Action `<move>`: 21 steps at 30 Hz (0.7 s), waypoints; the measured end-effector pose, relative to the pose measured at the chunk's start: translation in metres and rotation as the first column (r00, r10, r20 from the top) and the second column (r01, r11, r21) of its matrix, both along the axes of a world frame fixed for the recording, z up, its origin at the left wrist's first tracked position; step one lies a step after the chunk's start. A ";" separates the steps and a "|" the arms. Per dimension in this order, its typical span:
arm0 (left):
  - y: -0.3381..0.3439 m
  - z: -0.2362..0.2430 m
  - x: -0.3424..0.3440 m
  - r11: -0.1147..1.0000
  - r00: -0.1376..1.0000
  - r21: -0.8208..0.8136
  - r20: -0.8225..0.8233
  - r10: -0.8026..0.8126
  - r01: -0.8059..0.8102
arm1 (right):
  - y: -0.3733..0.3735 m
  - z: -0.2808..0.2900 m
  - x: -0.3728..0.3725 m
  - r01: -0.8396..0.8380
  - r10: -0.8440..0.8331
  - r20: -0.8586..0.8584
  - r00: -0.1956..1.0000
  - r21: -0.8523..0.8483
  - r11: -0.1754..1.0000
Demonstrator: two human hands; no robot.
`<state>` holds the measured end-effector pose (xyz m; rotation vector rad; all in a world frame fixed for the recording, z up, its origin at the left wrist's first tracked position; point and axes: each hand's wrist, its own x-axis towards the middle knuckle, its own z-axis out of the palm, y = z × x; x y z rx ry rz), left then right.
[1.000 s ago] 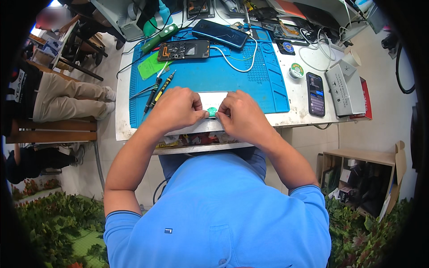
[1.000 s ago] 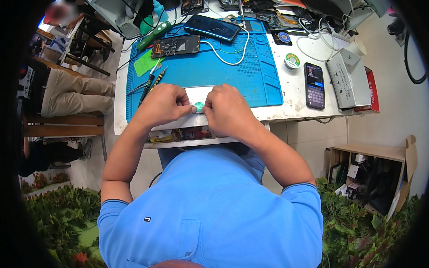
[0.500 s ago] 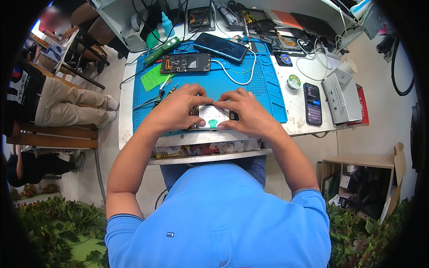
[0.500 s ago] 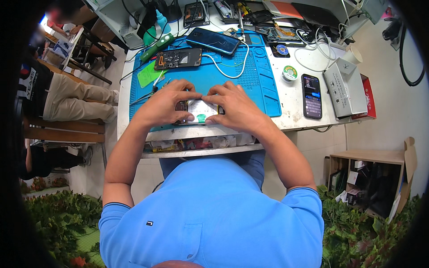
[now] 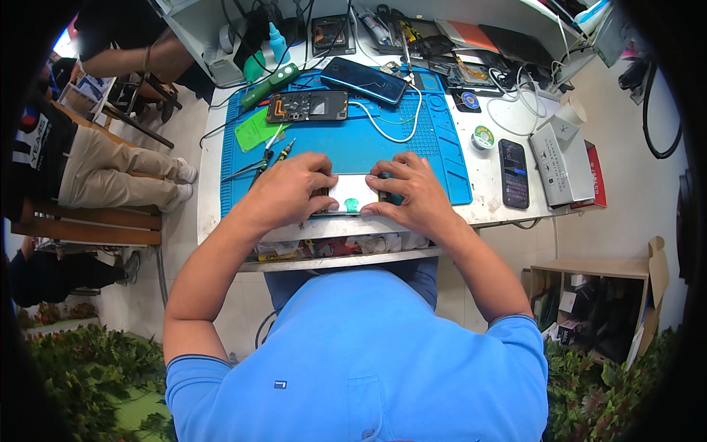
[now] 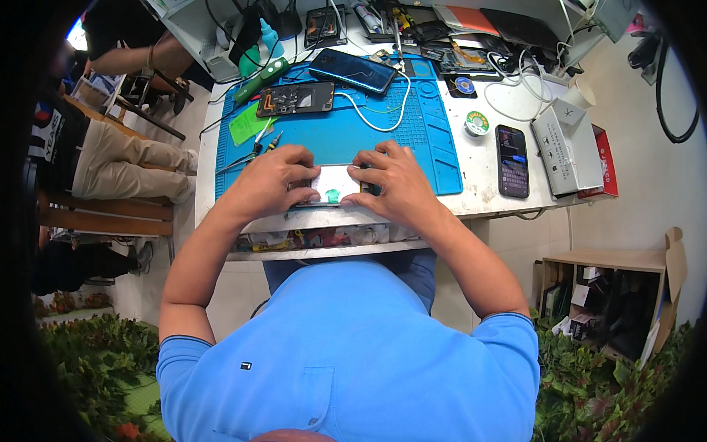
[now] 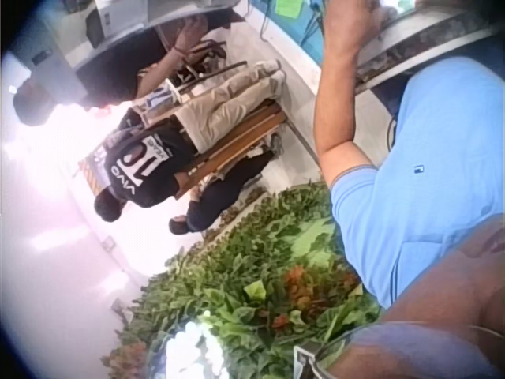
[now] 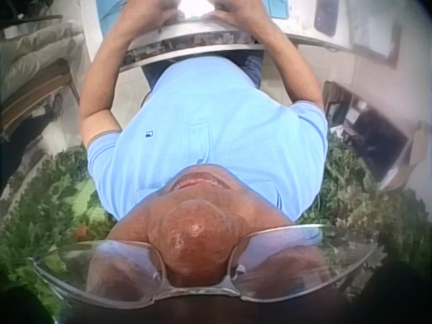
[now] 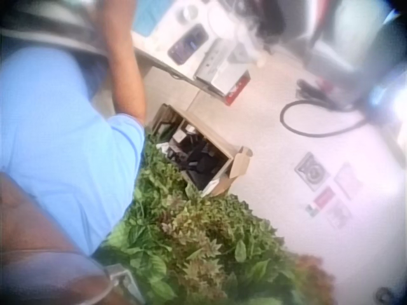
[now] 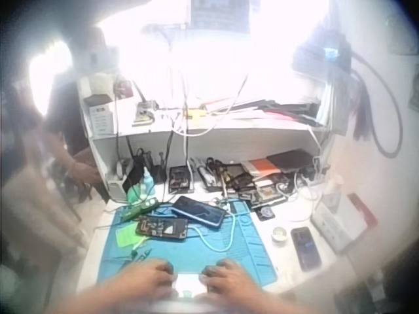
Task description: The person handles a smartphone battery and a disassembled phone on a workbench, then uses a second smartphone to type a message. Afterward, they place the battery into the phone chassis and connect internal ribbon cables.
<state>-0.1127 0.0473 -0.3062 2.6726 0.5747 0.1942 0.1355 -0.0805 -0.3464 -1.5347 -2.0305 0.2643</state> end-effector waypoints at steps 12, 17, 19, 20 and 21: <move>0.013 0.003 -0.017 0.971 0.943 -0.143 0.247 0.223 -0.193 | 0.035 0.021 -0.022 -0.203 0.211 0.135 0.968 -0.068 0.977; 0.006 0.005 -0.048 0.925 0.849 -0.254 0.384 0.364 -0.282 | 0.050 0.039 -0.029 -0.149 0.208 0.132 0.969 -0.357 0.922; -0.001 0.003 -0.060 0.906 0.837 -0.296 0.372 0.401 -0.303 | 0.054 0.042 -0.032 -0.149 0.206 0.098 0.974 -0.411 0.899; -0.004 0.002 -0.065 0.900 0.838 -0.312 0.362 0.409 -0.304 | 0.056 0.046 -0.034 -0.148 0.211 0.088 0.973 -0.462 0.875; -0.008 0.000 -0.068 0.894 0.840 -0.330 0.351 0.414 -0.302 | 0.056 0.048 -0.035 -0.145 0.213 0.076 0.974 -0.512 0.847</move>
